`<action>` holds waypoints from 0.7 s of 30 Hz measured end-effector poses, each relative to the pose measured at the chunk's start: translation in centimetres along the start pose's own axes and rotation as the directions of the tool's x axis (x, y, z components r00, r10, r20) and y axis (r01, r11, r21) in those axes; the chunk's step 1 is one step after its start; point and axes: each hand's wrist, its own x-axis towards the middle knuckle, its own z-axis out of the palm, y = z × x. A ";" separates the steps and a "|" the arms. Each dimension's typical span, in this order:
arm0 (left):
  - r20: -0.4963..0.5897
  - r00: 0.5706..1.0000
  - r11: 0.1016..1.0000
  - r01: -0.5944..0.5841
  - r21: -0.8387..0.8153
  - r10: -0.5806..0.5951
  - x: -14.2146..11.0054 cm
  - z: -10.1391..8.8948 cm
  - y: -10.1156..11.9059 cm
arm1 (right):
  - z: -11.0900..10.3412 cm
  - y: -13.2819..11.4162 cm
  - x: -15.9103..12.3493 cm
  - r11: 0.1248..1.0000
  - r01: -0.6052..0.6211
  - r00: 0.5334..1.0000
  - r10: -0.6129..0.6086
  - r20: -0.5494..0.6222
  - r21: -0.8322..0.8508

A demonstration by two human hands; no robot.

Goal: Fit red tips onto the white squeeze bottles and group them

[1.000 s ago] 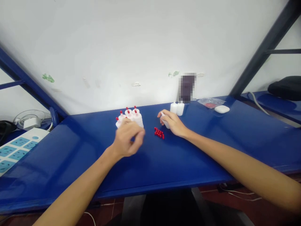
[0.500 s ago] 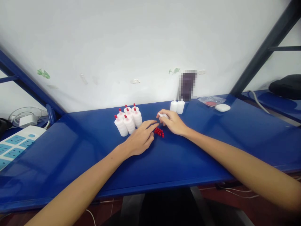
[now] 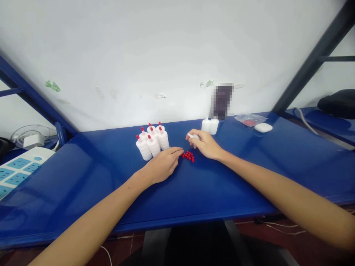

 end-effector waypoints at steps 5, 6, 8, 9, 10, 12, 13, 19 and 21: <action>-0.043 0.997 0.998 -0.064 0.020 0.065 -0.5 -0.2 -0.2 | 0.0 0.0 -0.1 0.998 0.036 0.999 -0.036 0.002 -0.053; -0.050 0.996 0.997 -0.074 0.005 0.074 -0.5 -0.2 -0.2 | 0.0 0.0 -0.1 0.997 0.044 0.999 -0.044 0.002 -0.064; -0.057 0.996 0.997 -0.071 -0.037 0.069 -0.5 -0.3 -0.2 | 0.0 0.0 -0.2 0.995 0.059 0.998 -0.059 0.007 -0.085; -0.055 0.997 0.996 -0.062 -0.060 0.059 -0.4 -0.3 -0.3 | 0.0 0.0 -0.2 0.993 0.068 0.998 -0.068 0.010 -0.099; -0.054 0.998 0.995 -0.050 -0.081 0.046 -0.4 -0.3 -0.3 | -0.1 0.0 -0.3 0.990 0.078 0.997 -0.077 0.013 -0.115; -0.055 0.998 0.993 -0.025 -0.118 0.018 -0.4 -0.4 -0.3 | -0.1 -0.1 -0.4 0.983 0.097 0.995 -0.095 0.021 -0.157; -0.055 0.998 0.991 -0.018 -0.134 0.010 -0.4 -0.5 -0.3 | -0.2 -0.2 -0.4 0.978 0.104 0.994 -0.101 0.027 -0.182; -0.056 0.998 0.976 -0.023 -0.219 0.011 -0.4 -0.6 -0.4 | -0.7 -1.1 -0.7 0.931 0.186 0.981 -0.159 0.107 -0.316; -0.055 0.998 0.972 -0.030 -0.234 0.018 -0.4 -0.5 -0.3 | -0.8 -1.5 -0.8 0.913 0.231 0.971 -0.195 0.138 -0.337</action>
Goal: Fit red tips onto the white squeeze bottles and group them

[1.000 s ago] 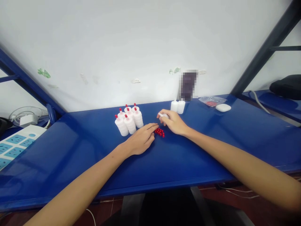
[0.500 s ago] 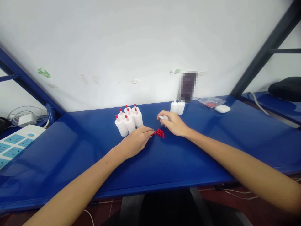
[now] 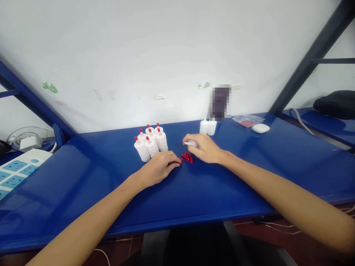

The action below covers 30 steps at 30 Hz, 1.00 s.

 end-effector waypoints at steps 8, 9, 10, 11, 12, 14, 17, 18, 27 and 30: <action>-0.397 0.917 0.992 -0.017 -0.124 -0.034 0.4 0.3 1.7 | -0.4 -1.6 -0.3 0.986 0.122 0.986 -0.107 0.131 -0.110; -0.438 0.899 0.992 -0.027 -0.120 -0.029 0.4 0.3 1.9 | -0.4 -1.9 -0.3 0.985 0.135 0.983 -0.119 0.137 -0.110; -0.463 0.886 0.993 -0.035 -0.112 -0.021 0.5 0.2 2.0 | -0.4 -2.1 -0.4 0.984 0.145 0.982 -0.130 0.138 -0.108; -0.478 0.878 0.994 -0.042 -0.102 -0.012 0.5 0.2 2.1 | -0.4 -2.3 -0.4 0.983 0.151 0.981 -0.137 0.134 -0.103; -0.485 0.875 0.994 -0.047 -0.096 -0.005 0.5 0.1 2.2 | -0.4 -2.5 -0.5 0.983 0.156 0.982 -0.144 0.127 -0.093; -0.483 0.876 0.994 -0.058 -0.094 0.005 0.5 0.0 2.2 | -0.3 -2.7 -0.6 0.987 0.154 0.982 -0.147 0.115 -0.055; -0.475 0.879 0.991 -0.097 -0.091 0.042 0.5 -0.2 2.3 | -0.1 -2.7 -0.6 0.992 0.123 0.988 -0.122 0.096 -0.006; -0.471 0.880 0.990 -0.110 -0.089 0.056 0.5 -0.2 2.4 | -0.1 -2.6 -0.6 0.994 0.107 0.990 -0.106 0.095 -0.005; -0.444 0.892 0.982 -0.149 -0.114 0.084 0.2 0.2 2.4 | 0.5 -3.2 -0.6 0.996 0.090 0.987 -0.090 0.131 0.004; -0.438 0.897 0.976 -0.144 -0.166 0.058 0.2 0.2 2.5 | 0.6 -3.5 -0.7 0.993 0.117 0.985 -0.120 0.122 0.031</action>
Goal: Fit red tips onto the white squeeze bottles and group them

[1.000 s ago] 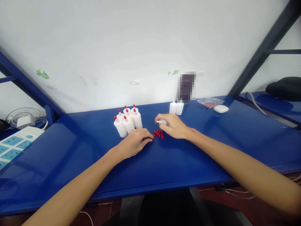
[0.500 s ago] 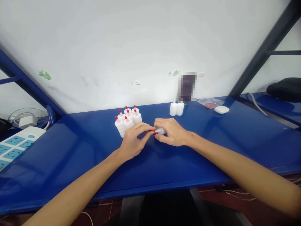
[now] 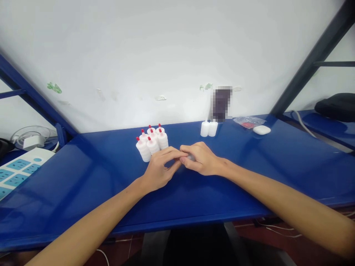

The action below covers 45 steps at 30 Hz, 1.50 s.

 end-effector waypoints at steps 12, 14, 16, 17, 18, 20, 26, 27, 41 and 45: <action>0.009 0.939 0.929 0.339 0.148 -0.344 1.5 -2.5 1.1 | -0.5 2.3 0.2 0.992 -0.127 0.977 0.128 -0.171 0.017; 0.060 0.921 0.900 0.359 0.247 -0.384 1.4 -2.8 1.1 | -0.5 2.9 0.3 0.982 -0.190 0.959 0.190 -0.209 0.023; 0.120 0.902 0.873 0.358 0.333 -0.415 1.2 -2.8 0.9 | -0.5 3.0 0.5 0.976 -0.214 0.951 0.215 -0.220 0.029; 0.140 0.896 0.861 0.347 0.372 -0.421 1.1 -2.6 0.8 | -0.5 2.9 0.5 0.976 -0.214 0.950 0.216 -0.225 0.034; 0.149 0.896 0.853 0.331 0.404 -0.418 1.0 -2.5 0.6 | -0.4 2.7 0.6 0.977 -0.208 0.950 0.212 -0.228 0.040; 0.133 0.914 0.854 0.294 0.430 -0.382 0.7 -2.0 0.4 | -0.3 2.1 0.5 0.979 -0.196 0.953 0.205 -0.222 0.062; -0.117 0.993 0.947 0.069 0.315 -0.034 0.5 -1.0 1.2 | -0.1 -0.1 0.0 0.988 -0.091 0.986 0.107 -0.128 0.122; -0.132 0.991 0.955 0.028 0.295 0.012 0.5 -0.8 1.5 | -0.1 -0.3 -0.1 0.988 -0.057 0.989 0.075 -0.126 0.141; -0.085 0.993 0.985 -0.063 0.163 0.078 -0.1 0.3 1.8 | 0.3 -1.0 -0.3 0.981 0.069 0.996 -0.057 -0.072 0.181; -0.102 0.995 0.990 0.022 0.143 -0.008 -0.1 0.3 1.7 | 0.3 -1.1 -0.1 0.986 0.047 0.998 -0.040 -0.045 0.161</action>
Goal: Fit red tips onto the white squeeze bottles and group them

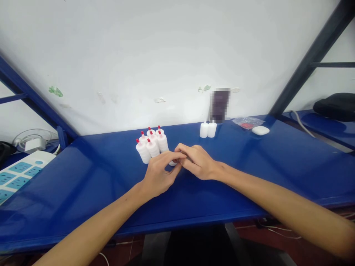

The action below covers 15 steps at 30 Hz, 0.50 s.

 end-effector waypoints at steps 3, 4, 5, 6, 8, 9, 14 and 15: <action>-0.003 0.994 0.993 0.110 -0.034 -0.110 0.4 -0.6 0.0 | -0.1 0.3 0.1 0.999 -0.035 0.999 0.034 -0.025 -0.022; -0.009 0.990 0.989 0.142 -0.041 -0.142 0.7 -0.9 -0.1 | -0.1 0.6 0.2 0.998 -0.053 0.998 0.052 -0.045 -0.022; -0.017 0.986 0.986 0.165 -0.035 -0.166 0.9 -1.3 -0.1 | -0.2 0.9 0.2 0.997 -0.078 0.994 0.076 -0.074 -0.021; -0.028 0.983 0.984 0.179 -0.010 -0.179 1.2 -1.7 -0.1 | -0.3 1.2 0.3 0.994 -0.106 0.989 0.103 -0.108 -0.023; -0.040 0.983 0.980 0.181 0.084 -0.178 1.6 -2.4 -0.3 | -0.5 2.0 0.5 0.986 -0.163 0.971 0.153 -0.183 -0.042; -0.034 0.985 0.975 0.173 0.142 -0.170 1.7 -2.6 -0.4 | -0.6 2.3 0.6 0.980 -0.188 0.961 0.171 -0.219 -0.059; 0.081 0.987 0.949 0.112 0.294 -0.142 1.5 -2.6 -1.2 | -0.7 3.0 1.0 0.971 -0.226 0.940 0.198 -0.277 -0.073; 0.099 0.985 0.948 0.105 0.301 -0.140 1.4 -2.4 -1.3 | -0.6 3.0 1.0 0.971 -0.232 0.940 0.206 -0.274 -0.066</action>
